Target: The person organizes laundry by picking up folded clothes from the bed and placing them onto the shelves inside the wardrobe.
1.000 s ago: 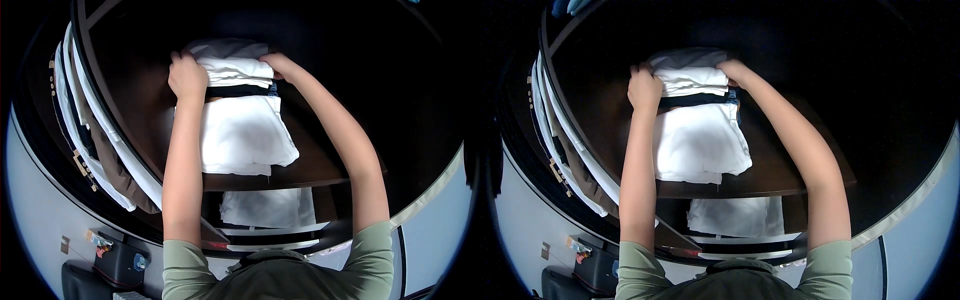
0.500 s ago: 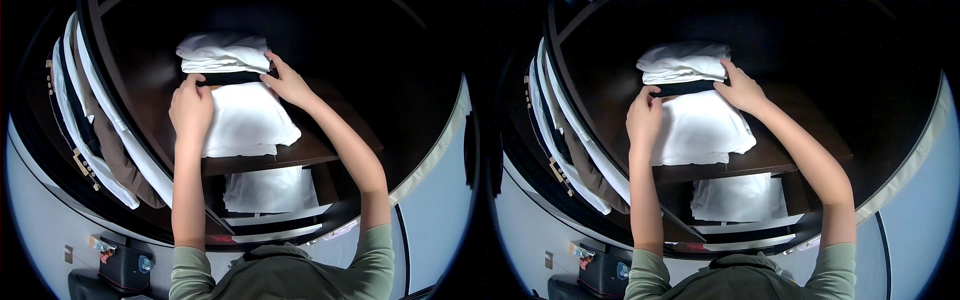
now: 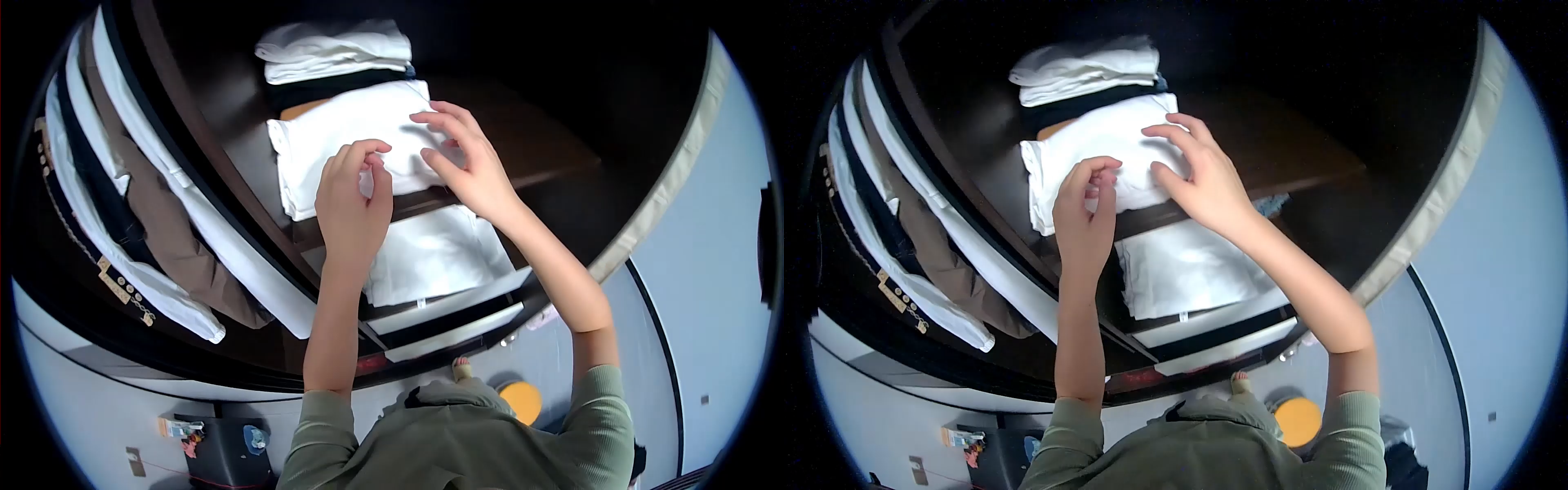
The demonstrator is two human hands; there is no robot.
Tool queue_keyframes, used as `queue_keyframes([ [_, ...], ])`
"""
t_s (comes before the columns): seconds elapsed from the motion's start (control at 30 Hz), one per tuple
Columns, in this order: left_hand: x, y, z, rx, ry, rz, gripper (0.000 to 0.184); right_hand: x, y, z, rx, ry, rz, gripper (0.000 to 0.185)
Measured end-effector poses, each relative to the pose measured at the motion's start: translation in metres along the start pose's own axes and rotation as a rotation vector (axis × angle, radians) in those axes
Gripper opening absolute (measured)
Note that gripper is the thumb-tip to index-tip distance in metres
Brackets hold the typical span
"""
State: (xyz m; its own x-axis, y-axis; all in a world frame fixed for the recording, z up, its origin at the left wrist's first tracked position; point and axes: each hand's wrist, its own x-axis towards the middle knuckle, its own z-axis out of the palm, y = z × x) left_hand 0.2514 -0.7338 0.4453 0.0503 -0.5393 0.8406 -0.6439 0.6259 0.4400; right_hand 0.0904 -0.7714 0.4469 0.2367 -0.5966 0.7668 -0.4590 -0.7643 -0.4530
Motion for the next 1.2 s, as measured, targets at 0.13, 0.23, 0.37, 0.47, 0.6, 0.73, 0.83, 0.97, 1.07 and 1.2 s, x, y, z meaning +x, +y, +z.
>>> queue_keyframes([
  [0.13,-0.020,0.008,0.008,-0.182,-0.042,-0.011,0.012,-0.039,-0.013,-0.007,0.114,-0.014,0.040,0.036],
  [0.23,-0.040,0.010,0.019,-0.360,-0.049,0.020,0.009,-0.063,-0.024,-0.016,0.316,-0.050,0.164,0.039],
  [0.37,-0.059,0.025,0.034,-0.478,-0.098,-0.037,0.009,-0.094,-0.037,-0.033,0.242,0.041,0.188,0.038],
  [0.47,-0.073,0.036,0.049,-0.604,-0.117,-0.002,0.009,-0.119,-0.046,-0.049,0.184,0.089,0.238,0.038],
  [0.6,-0.099,0.051,0.074,-0.729,-0.180,-0.030,0.010,-0.156,-0.050,-0.065,0.135,0.142,0.300,0.037],
  [0.73,-0.132,0.074,0.095,-0.840,-0.295,-0.119,0.011,-0.199,-0.054,-0.078,0.149,0.231,0.413,0.036],
  [0.83,-0.164,0.094,0.112,-0.910,-0.404,-0.142,0.010,-0.243,-0.058,-0.089,0.144,0.310,0.514,0.036],
  [0.97,-0.213,0.136,0.125,-0.999,-0.576,-0.205,0.009,-0.313,-0.075,-0.109,0.083,0.441,0.654,0.035],
  [1.07,-0.253,0.173,0.130,-1.035,-0.707,-0.257,0.010,-0.363,-0.100,-0.131,0.055,0.466,0.759,0.036],
  [1.2,-0.308,0.223,0.125,-1.104,-0.871,-0.259,0.012,-0.426,-0.139,-0.152,-0.047,0.551,0.911,0.034],
])
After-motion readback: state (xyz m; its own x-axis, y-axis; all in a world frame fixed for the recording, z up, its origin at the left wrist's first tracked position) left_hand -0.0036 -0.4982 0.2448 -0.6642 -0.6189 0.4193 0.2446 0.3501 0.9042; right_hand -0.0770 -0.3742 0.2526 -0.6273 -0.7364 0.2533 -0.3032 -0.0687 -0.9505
